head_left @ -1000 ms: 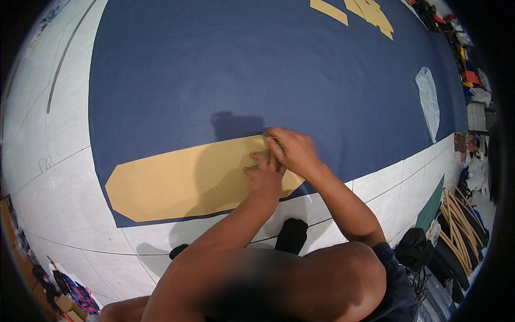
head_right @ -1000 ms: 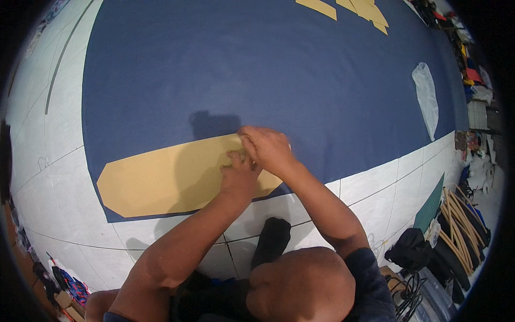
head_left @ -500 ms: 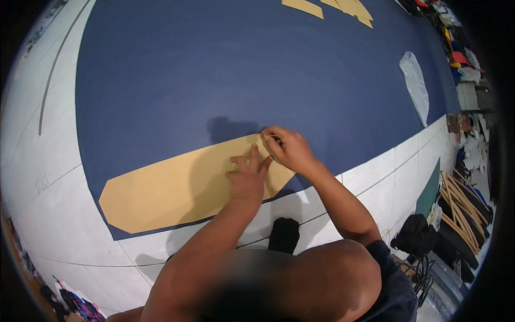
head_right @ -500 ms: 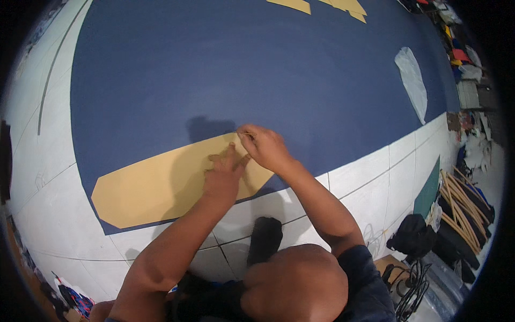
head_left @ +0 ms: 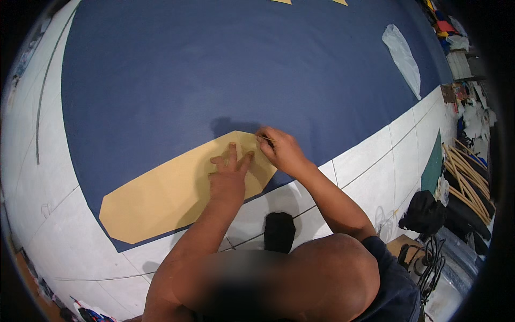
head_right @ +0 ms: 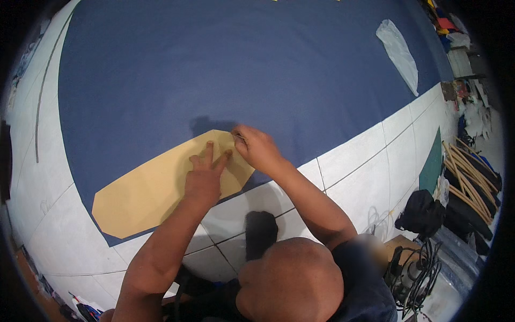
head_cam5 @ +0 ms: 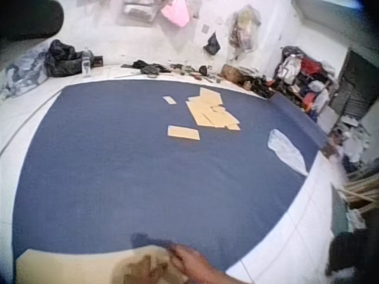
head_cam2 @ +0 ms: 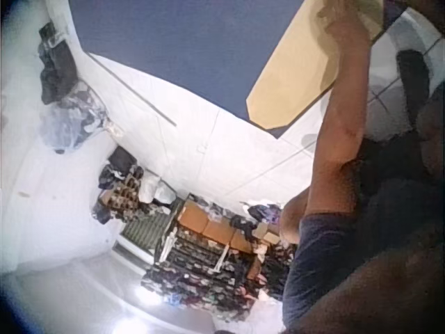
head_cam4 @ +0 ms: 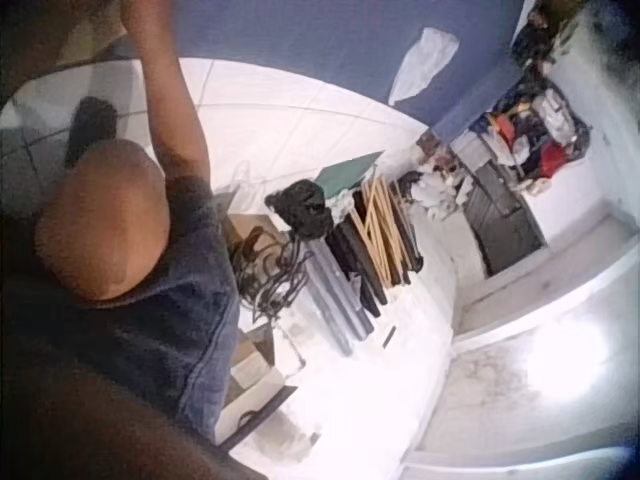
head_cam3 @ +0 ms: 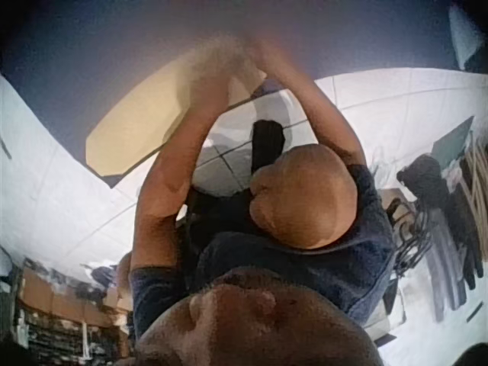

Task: The person uses a straightedge and a pencil to draw lines on a piece of blue fabric, then places a cardboard pattern on the fabric and traces around it with the pencil.

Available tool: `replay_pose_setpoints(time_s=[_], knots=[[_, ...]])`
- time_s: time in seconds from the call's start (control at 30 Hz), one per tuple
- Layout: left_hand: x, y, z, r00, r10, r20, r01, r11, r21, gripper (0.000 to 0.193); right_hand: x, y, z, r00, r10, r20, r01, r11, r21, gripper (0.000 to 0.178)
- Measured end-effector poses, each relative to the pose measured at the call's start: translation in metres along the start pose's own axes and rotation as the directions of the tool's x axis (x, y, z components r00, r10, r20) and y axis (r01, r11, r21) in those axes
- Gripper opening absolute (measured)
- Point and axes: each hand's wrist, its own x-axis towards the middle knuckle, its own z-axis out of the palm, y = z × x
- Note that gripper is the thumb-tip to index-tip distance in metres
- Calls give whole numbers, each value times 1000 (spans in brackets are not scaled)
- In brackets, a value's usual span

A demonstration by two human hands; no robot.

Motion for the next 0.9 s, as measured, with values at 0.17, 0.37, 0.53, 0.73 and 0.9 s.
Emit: replay_pose_setpoints(time_s=[0.17, 0.37, 0.53, 0.73, 0.9], knots=[[-1, 0, -4, 999, -19, 40, 18, 1000, 20, 119, -26, 15, -18, 995, 59, -82, -57, 998, 26, 18], [-5, 2, -14, 1000, -1, 9, 0, 999, 46, 104, -32, 14, -34, 959, 222, -174, -200, 970, 134, 20], [-16, -5, -15, 999, -4, -39, -1, 993, -119, 107, -61, 26, -20, 940, 244, -239, -164, 936, 311, 22], [-57, -56, 47, 910, -262, -321, 224, 963, -150, 98, -96, 34, -5, 951, 111, -288, -26, 958, 286, 21], [-17, -117, 32, 879, -242, -411, 193, 968, -159, 96, -99, 39, -9, 940, -6, -342, 49, 992, 116, 20]])
